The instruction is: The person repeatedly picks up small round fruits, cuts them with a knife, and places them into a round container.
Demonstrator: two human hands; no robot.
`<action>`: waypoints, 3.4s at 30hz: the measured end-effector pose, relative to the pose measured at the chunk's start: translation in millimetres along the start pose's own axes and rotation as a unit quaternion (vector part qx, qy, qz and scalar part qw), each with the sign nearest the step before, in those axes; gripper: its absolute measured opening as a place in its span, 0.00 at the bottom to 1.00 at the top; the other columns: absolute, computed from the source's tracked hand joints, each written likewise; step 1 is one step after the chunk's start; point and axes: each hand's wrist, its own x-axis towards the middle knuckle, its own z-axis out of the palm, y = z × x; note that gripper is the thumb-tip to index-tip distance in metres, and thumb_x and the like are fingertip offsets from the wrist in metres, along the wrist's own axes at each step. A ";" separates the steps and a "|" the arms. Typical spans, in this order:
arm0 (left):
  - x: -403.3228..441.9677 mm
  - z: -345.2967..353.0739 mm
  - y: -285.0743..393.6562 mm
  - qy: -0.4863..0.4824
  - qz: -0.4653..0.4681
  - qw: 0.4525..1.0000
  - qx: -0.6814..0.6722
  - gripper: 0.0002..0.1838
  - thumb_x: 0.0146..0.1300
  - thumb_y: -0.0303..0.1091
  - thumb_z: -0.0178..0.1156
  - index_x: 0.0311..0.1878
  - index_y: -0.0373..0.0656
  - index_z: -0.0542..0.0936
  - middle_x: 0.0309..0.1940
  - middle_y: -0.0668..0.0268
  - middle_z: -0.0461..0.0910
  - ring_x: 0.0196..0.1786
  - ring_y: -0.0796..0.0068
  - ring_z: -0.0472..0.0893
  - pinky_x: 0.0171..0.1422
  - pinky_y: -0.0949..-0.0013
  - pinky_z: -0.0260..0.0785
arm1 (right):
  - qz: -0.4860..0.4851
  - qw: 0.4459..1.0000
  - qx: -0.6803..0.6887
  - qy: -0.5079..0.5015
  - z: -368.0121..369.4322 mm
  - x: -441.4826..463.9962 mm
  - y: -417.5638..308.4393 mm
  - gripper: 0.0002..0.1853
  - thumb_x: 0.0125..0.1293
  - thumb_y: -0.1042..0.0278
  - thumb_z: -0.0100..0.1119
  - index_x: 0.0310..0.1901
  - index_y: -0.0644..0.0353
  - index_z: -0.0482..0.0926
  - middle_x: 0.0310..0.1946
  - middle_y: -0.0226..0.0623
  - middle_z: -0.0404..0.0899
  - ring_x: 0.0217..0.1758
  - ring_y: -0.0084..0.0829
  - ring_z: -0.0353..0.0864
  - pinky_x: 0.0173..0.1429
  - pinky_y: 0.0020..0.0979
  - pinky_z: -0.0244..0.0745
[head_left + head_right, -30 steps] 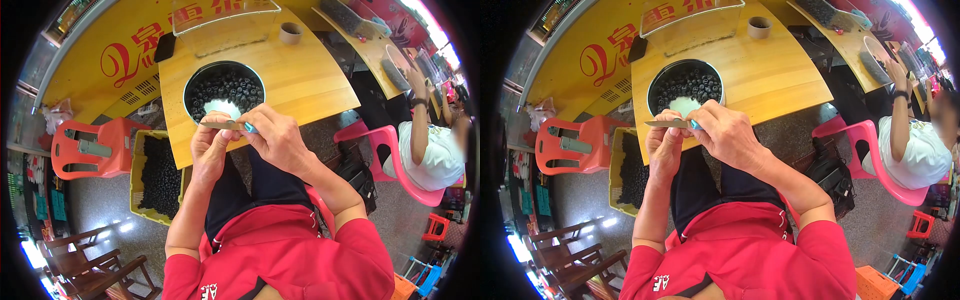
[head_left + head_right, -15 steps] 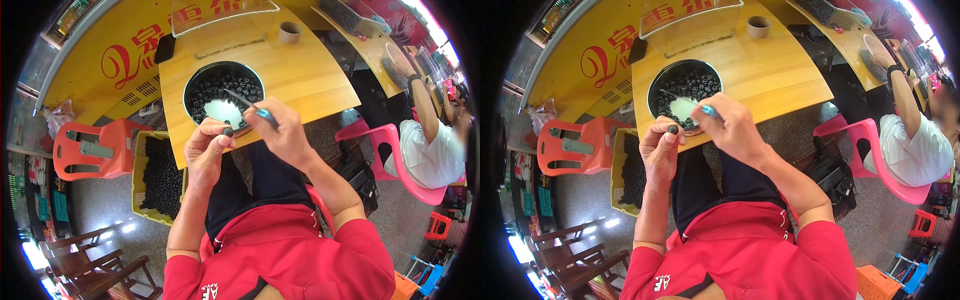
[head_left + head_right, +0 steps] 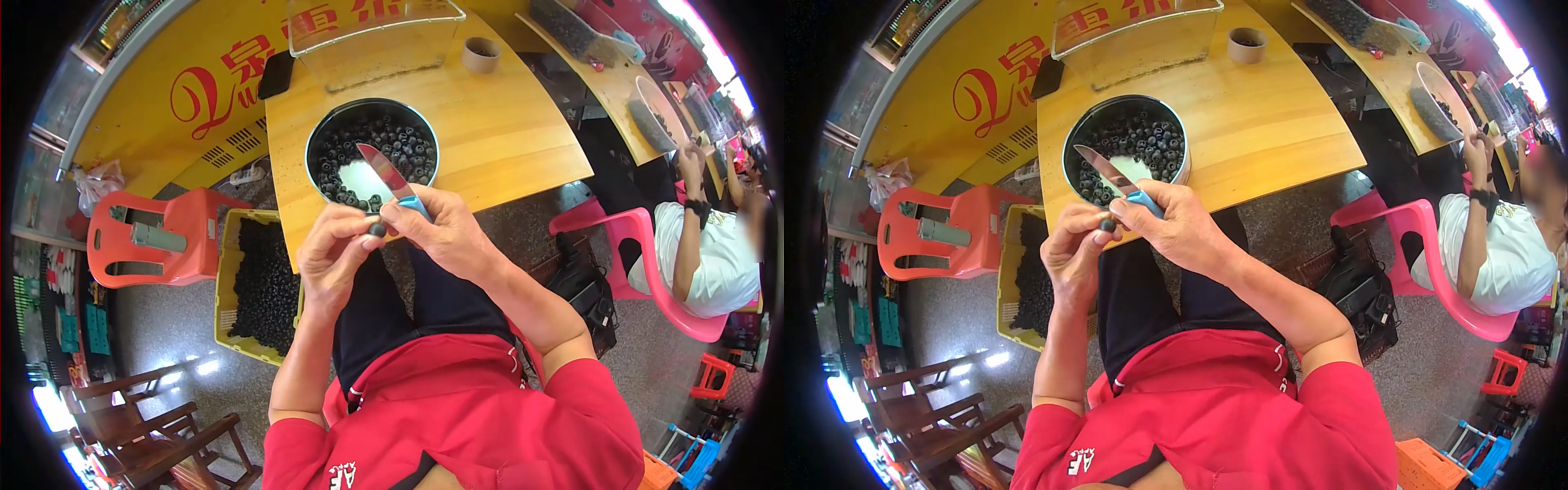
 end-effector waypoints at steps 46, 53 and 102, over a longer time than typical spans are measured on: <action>108.8 -2.8 -10.7 -0.204 -0.186 0.952 0.129 0.11 0.66 0.28 0.63 0.49 0.36 0.78 0.36 0.70 0.80 0.39 0.83 0.78 0.44 0.77 0.70 | -0.051 0.981 -0.130 0.135 -62.9 5.4 13.3 0.13 0.71 0.62 0.61 0.42 0.66 0.80 0.28 0.25 0.77 0.34 0.14 0.72 0.39 0.21 0.70; 71.2 24.4 12.4 -0.086 -0.148 0.985 -0.038 0.12 0.65 0.26 0.65 0.50 0.37 0.77 0.41 0.68 0.79 0.43 0.82 0.79 0.48 0.76 0.72 | -0.059 0.995 0.012 0.085 -38.0 11.9 4.9 0.12 0.70 0.63 0.63 0.43 0.64 0.80 0.33 0.27 0.79 0.35 0.17 0.77 0.42 0.21 0.74; 27.0 20.7 4.2 -0.019 -0.062 0.987 -0.148 0.07 0.66 0.27 0.63 0.44 0.36 0.78 0.38 0.62 0.75 0.32 0.75 0.77 0.35 0.75 0.69 | -0.356 0.798 -0.481 0.079 -39.5 13.3 0.0 0.07 0.60 0.72 0.65 0.40 0.59 0.81 0.33 0.39 0.78 0.31 0.41 0.81 0.35 0.37 0.76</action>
